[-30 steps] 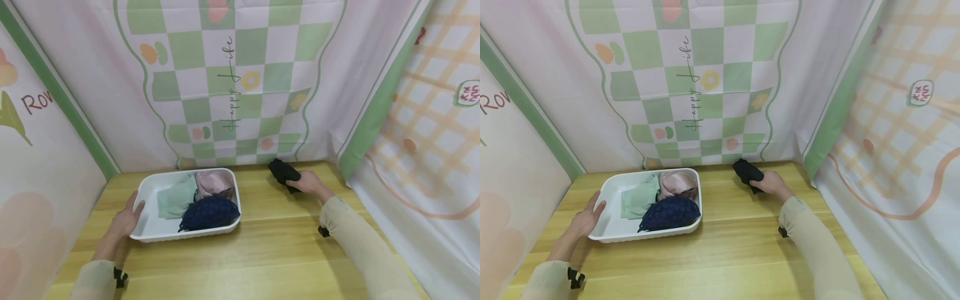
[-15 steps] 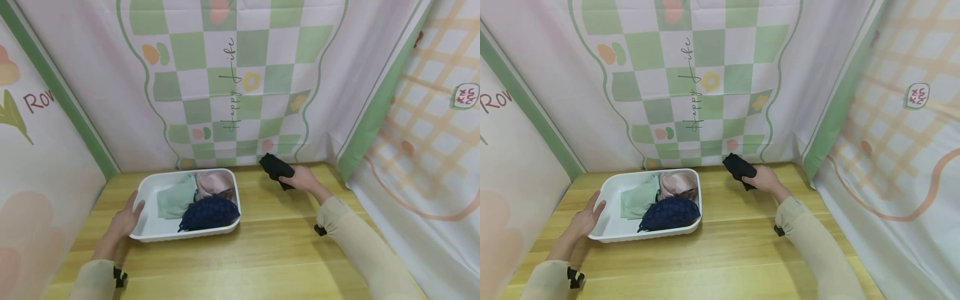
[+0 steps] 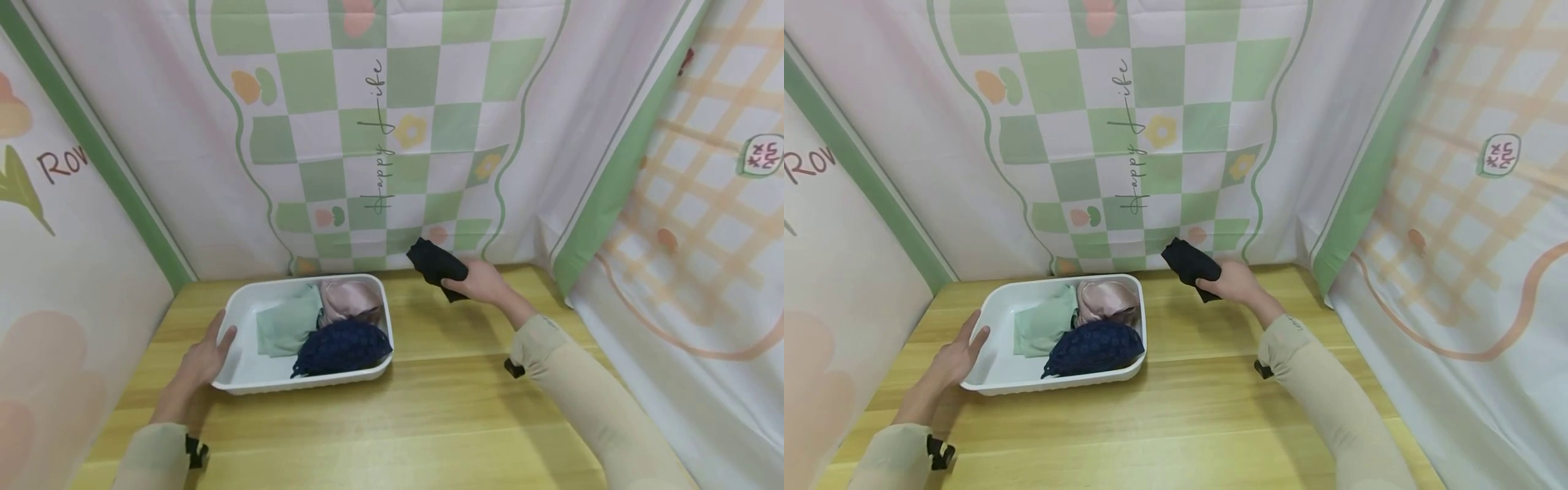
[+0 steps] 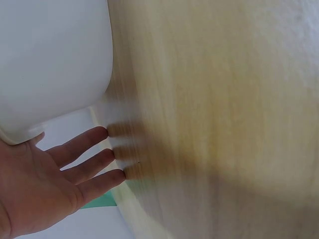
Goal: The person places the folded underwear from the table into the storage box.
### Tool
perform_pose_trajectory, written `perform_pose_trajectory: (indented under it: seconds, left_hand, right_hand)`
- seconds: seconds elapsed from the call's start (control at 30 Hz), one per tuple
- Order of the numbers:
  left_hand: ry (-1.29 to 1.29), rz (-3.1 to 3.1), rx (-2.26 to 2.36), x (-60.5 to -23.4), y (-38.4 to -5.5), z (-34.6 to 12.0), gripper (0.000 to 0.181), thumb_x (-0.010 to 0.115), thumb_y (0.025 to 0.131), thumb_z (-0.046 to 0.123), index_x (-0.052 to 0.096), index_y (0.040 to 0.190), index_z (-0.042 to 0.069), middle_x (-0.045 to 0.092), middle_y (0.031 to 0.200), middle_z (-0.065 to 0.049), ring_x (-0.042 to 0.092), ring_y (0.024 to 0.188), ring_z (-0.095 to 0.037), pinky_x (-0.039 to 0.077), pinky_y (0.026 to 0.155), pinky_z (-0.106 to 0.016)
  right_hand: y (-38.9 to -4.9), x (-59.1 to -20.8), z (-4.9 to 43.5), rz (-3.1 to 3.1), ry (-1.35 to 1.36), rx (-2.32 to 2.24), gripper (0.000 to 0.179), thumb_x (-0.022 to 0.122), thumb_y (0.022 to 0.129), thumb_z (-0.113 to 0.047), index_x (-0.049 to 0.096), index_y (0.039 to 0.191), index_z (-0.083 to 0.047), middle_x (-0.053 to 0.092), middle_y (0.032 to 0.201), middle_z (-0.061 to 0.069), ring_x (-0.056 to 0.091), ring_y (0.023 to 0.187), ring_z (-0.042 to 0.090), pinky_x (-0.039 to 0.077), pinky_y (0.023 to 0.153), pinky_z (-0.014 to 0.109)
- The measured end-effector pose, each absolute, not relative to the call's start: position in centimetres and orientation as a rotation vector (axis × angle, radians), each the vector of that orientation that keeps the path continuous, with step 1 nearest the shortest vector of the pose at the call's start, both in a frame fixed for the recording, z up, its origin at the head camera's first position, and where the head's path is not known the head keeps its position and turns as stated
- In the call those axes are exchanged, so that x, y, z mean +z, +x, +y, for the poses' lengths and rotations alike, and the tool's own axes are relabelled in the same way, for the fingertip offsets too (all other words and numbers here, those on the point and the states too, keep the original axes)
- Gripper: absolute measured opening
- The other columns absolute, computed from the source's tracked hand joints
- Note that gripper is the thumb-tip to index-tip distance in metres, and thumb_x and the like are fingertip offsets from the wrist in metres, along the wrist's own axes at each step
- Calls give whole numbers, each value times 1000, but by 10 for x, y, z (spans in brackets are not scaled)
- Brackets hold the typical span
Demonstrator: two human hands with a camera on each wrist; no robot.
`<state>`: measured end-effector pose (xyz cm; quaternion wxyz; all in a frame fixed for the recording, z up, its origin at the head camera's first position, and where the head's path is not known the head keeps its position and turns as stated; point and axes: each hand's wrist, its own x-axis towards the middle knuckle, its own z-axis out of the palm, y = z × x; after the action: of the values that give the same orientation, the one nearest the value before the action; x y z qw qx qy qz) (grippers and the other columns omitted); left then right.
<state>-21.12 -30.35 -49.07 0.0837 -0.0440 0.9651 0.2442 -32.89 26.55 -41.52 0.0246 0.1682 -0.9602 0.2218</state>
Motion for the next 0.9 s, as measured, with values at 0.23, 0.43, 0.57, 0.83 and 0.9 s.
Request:
perform_pose_trajectory:
  seconds: [0.23,0.43,0.57,0.83,0.9]
  left_hand:
    - [-176,2845,742,-491,-212,-303,80,5,101,65,-13,159,12,24,151,-42,38,129,-66,39,104,-72]
    - [-179,2850,745,-491,-213,-303,79,6,102,63,-13,159,11,25,151,-43,38,130,-66,39,104,-71]
    - [-175,2857,739,-492,-213,-304,79,6,102,63,-12,159,11,26,150,-43,38,129,-66,39,104,-71]
    - [-156,2874,752,-492,-213,-305,78,7,103,61,-10,160,10,27,149,-44,40,127,-67,40,102,-71]
    - [-160,2869,746,-492,-213,-305,78,7,103,62,-10,159,10,27,149,-44,40,127,-67,40,102,-71]
  right_hand:
    - [-328,-404,251,-2935,584,692,40,68,89,-50,67,99,-12,74,104,13,69,98,33,55,86,50]
    - [-328,-401,240,-2903,654,620,37,66,89,-50,69,97,-13,75,100,12,70,96,33,55,85,50]
    - [-327,-397,233,-2908,670,619,41,66,89,-51,70,103,-13,75,105,14,70,99,34,55,88,51]
    - [-323,-388,216,-2929,663,642,38,66,89,-52,67,91,-14,74,96,11,70,93,31,55,85,48]
    - [-322,-386,213,-2934,658,660,39,67,88,-52,67,93,-14,74,97,11,70,94,32,55,86,48]
